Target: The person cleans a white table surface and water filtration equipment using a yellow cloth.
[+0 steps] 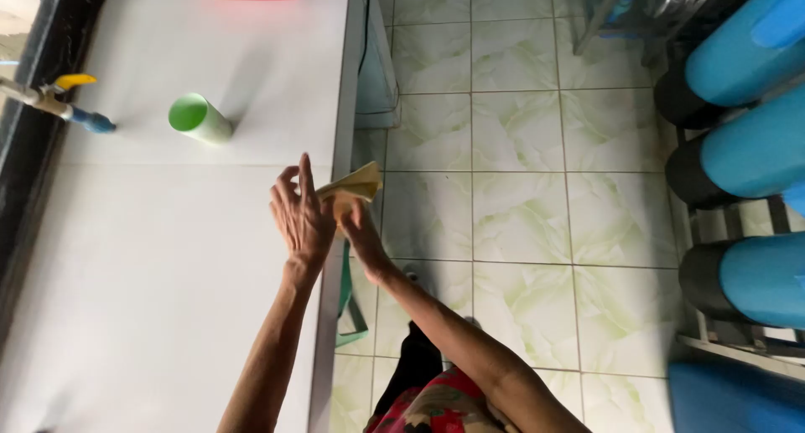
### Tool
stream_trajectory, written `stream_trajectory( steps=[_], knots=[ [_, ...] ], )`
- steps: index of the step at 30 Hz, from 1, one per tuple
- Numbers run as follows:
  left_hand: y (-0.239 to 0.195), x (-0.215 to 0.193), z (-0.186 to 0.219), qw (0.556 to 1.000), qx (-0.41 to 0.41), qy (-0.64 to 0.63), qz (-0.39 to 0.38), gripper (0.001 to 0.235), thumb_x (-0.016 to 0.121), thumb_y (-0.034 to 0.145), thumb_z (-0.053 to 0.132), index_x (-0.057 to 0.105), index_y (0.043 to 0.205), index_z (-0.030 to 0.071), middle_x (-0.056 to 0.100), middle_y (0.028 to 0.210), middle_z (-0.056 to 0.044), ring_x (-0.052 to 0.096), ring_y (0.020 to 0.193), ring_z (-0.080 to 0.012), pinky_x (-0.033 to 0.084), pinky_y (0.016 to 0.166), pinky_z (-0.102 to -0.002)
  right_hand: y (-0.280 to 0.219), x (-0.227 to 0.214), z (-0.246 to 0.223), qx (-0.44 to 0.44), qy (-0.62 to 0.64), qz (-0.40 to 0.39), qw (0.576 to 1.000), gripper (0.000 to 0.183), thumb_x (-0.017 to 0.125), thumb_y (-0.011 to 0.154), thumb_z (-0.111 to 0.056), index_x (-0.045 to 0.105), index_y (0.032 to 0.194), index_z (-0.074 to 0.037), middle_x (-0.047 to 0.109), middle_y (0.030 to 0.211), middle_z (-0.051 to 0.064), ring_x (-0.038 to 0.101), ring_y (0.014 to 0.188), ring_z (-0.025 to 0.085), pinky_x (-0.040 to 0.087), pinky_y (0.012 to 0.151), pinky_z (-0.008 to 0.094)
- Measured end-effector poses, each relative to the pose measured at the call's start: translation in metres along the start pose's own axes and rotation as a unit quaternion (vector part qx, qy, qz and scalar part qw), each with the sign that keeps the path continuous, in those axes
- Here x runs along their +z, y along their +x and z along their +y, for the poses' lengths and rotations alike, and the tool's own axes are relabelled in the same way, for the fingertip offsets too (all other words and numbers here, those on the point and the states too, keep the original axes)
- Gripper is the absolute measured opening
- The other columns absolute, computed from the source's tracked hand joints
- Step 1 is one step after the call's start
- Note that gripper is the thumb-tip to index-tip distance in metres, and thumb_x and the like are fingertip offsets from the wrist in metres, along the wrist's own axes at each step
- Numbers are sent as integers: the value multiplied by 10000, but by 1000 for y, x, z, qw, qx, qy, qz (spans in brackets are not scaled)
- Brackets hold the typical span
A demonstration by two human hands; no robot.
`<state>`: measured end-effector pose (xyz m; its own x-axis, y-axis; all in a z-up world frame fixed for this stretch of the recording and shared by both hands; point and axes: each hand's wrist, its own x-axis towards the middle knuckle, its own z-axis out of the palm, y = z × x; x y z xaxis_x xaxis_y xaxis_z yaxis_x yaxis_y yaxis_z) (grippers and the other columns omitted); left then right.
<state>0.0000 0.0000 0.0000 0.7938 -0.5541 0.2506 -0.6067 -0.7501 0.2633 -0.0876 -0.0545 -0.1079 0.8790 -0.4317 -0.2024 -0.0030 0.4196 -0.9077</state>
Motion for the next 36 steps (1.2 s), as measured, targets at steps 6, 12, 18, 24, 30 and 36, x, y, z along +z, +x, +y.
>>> stream_trajectory(
  steps=[6, 12, 18, 24, 30, 36],
  knots=[
    [0, 75, -104, 985, 158, -11, -66, 518, 770, 809, 190, 663, 1306, 90, 639, 1230, -132, 586, 1095, -299, 504, 891, -442, 35, 38, 74, -110, -326, 32, 938, 569, 372, 1105, -244, 247, 1634, -77, 253, 1662, 233, 256, 1534, 419, 305, 1229, 511],
    [68, 84, -85, 981, 140, -131, -27, 378, 698, 895, 31, 696, 1272, 67, 689, 1170, -132, 634, 1065, -295, 557, 956, -388, 85, 57, -9, -156, -277, 143, 937, 499, 397, 1063, -78, 384, 1562, -69, 481, 1460, 232, 502, 1337, 378, 492, 1084, 446],
    [161, 112, -69, 976, 79, -201, -7, 379, 699, 850, 12, 734, 1220, 87, 691, 1087, -113, 657, 1002, -305, 578, 864, -396, 193, 20, -21, -221, -269, 201, 916, 376, 463, 1054, -79, 571, 1410, -24, 573, 1286, 182, 594, 1144, 318, 532, 910, 392],
    [271, 156, -45, 972, 47, -232, 8, 317, 719, 839, 34, 743, 1144, 115, 681, 1048, -104, 650, 982, -325, 565, 832, -416, 310, -23, -18, -241, -228, 238, 913, 369, 580, 988, -97, 653, 1340, -15, 574, 1219, 147, 608, 1096, 241, 535, 878, 327],
    [404, 236, -25, 976, 25, -214, 24, 150, 718, 890, 124, 732, 1040, 113, 678, 1032, -122, 640, 990, -373, 560, 832, -461, 462, -82, -32, -162, 9, 187, 969, 146, 594, 1071, -79, 682, 1169, -15, 616, 1064, 83, 580, 984, 167, 492, 815, 281],
    [522, 296, -8, 976, -8, -215, 40, 139, 734, 881, 181, 724, 1001, 112, 674, 1031, -170, 663, 916, -409, 552, 784, -500, 583, -129, -46, -164, -89, 223, 957, 263, 680, 953, -64, 679, 1214, -35, 606, 1224, 72, 592, 1137, 186, 491, 969, 301]
  ],
)
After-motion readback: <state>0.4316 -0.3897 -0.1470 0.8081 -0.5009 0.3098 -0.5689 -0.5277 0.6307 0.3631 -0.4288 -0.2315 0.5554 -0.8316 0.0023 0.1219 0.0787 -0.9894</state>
